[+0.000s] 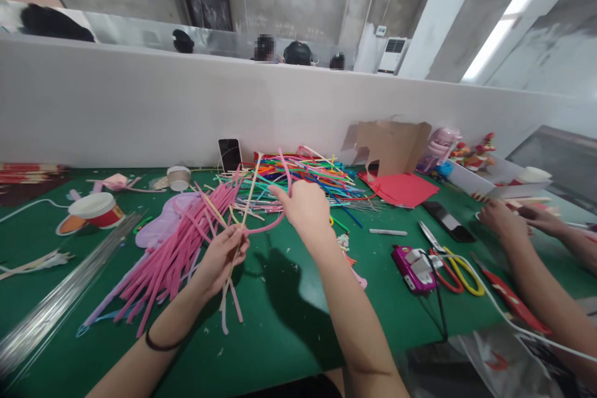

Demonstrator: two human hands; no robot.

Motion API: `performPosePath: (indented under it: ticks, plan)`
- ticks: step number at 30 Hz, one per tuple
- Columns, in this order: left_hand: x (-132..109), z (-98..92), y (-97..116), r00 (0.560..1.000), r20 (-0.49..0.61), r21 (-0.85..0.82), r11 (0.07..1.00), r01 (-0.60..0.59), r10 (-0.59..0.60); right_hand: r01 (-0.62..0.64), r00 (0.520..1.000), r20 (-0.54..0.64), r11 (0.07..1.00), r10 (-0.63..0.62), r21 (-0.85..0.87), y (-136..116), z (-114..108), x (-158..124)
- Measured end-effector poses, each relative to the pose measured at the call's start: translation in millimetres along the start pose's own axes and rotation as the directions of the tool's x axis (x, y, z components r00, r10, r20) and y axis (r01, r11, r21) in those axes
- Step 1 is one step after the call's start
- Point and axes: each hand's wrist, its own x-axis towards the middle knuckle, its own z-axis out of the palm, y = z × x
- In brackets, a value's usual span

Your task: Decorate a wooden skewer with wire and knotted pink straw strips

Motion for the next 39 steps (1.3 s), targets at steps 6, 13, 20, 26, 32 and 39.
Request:
performPosePath:
  ticks: [6,13,20,26,32,39]
  plan:
    - [5,-11.3,6,0.994,0.064,-0.183,0.978,0.101,-0.09,-0.06,0.947,-0.287,0.959,0.143,0.277,43,-17,-3]
    - [2,-14.6,2,0.867,0.331,-0.171,0.88,0.442,-0.372,0.295,0.929,-0.312,0.906,-0.197,0.304,65,11,22]
    - [-4,-11.8,11,0.87,0.373,-0.296,0.848,0.44,-0.321,0.044,0.997,-0.053,0.996,-0.048,-0.076,65,26,15]
    - [-5,-9.8,18,0.916,0.314,-0.408,0.836,0.367,-0.249,-0.016,0.995,0.091,0.958,0.044,-0.287,56,33,-39]
    - [-2,-9.4,13,0.926,0.282,-0.367,0.864,0.345,-0.25,0.273,0.945,-0.146,0.952,-0.292,-0.139,26,28,-73]
    - [-4,-9.8,12,0.922,0.293,-0.293,0.893,0.34,-0.255,0.34,0.924,0.037,0.861,-0.381,0.377,20,23,-72]
